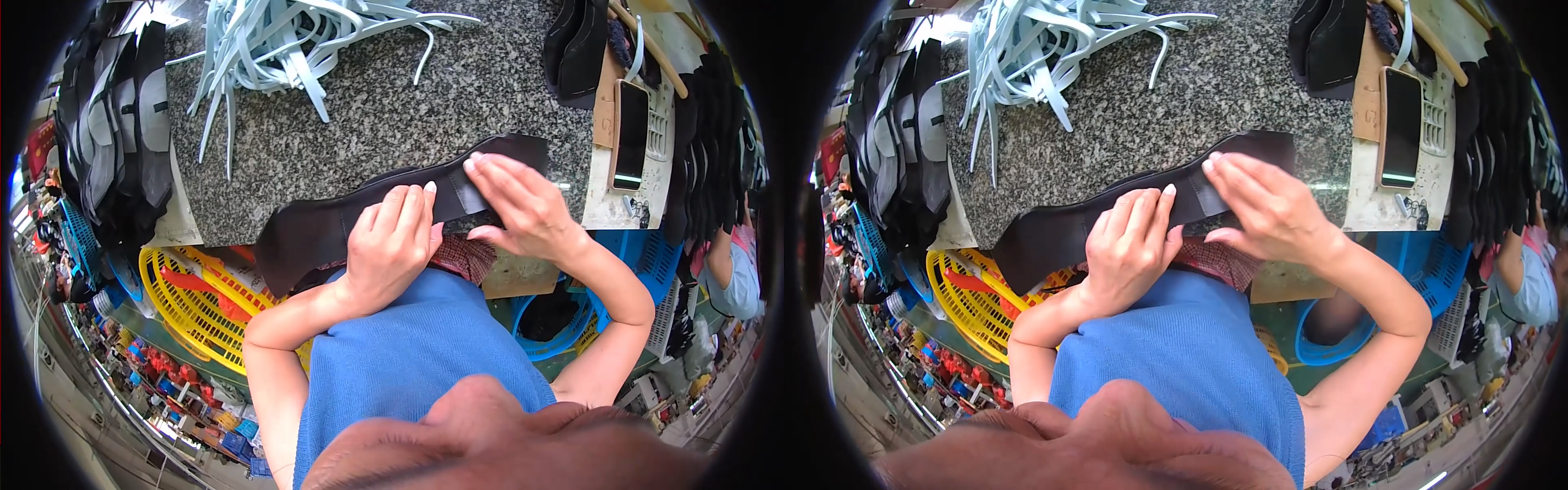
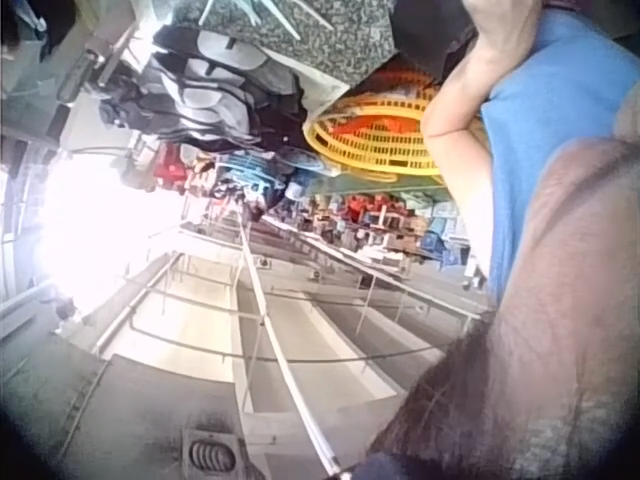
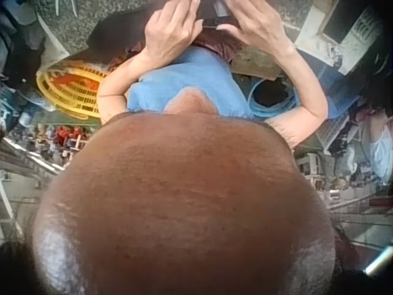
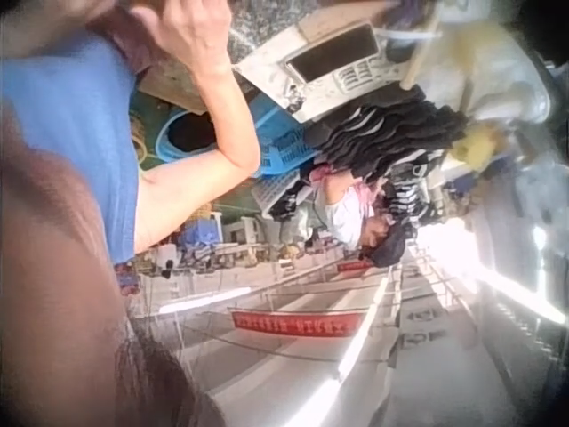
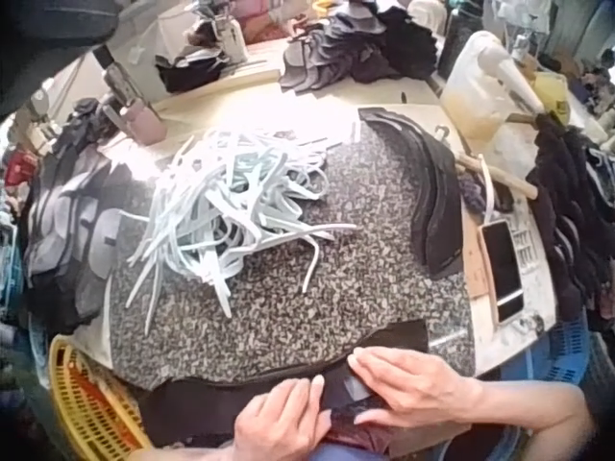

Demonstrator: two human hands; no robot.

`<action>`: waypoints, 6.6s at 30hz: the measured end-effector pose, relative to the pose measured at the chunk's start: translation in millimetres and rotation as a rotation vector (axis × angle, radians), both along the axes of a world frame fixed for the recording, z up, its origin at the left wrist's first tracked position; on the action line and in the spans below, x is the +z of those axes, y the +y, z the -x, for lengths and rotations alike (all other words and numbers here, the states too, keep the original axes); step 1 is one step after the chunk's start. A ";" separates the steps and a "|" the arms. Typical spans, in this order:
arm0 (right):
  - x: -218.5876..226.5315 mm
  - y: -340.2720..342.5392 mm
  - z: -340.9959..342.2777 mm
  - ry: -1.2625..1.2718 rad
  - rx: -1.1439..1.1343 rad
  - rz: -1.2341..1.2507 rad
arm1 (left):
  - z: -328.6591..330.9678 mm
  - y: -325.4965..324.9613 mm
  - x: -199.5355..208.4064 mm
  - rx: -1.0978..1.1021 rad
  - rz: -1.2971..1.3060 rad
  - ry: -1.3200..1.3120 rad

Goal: Applying reinforcement or adhesive strips to shoe upper components at a workbench.

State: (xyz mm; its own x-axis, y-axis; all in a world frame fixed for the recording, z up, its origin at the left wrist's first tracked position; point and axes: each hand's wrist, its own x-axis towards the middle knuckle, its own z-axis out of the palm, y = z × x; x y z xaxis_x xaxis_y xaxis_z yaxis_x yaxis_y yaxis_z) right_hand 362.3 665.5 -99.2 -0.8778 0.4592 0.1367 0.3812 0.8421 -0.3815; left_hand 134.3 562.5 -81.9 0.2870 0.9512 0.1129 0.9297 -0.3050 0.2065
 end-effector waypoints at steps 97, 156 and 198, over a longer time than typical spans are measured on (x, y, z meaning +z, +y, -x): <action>-10.7 -57.4 80.9 0.116 -0.100 -0.128 | 71.7 -20.6 -7.7 -0.234 -0.149 -0.086; 61.0 177.3 116.9 0.321 -0.424 -0.126 | 423.1 163.7 70.0 1.233 -0.106 0.229; 74.7 178.4 218.5 0.319 -0.249 0.506 | 113.9 58.9 34.7 -0.263 0.238 -0.487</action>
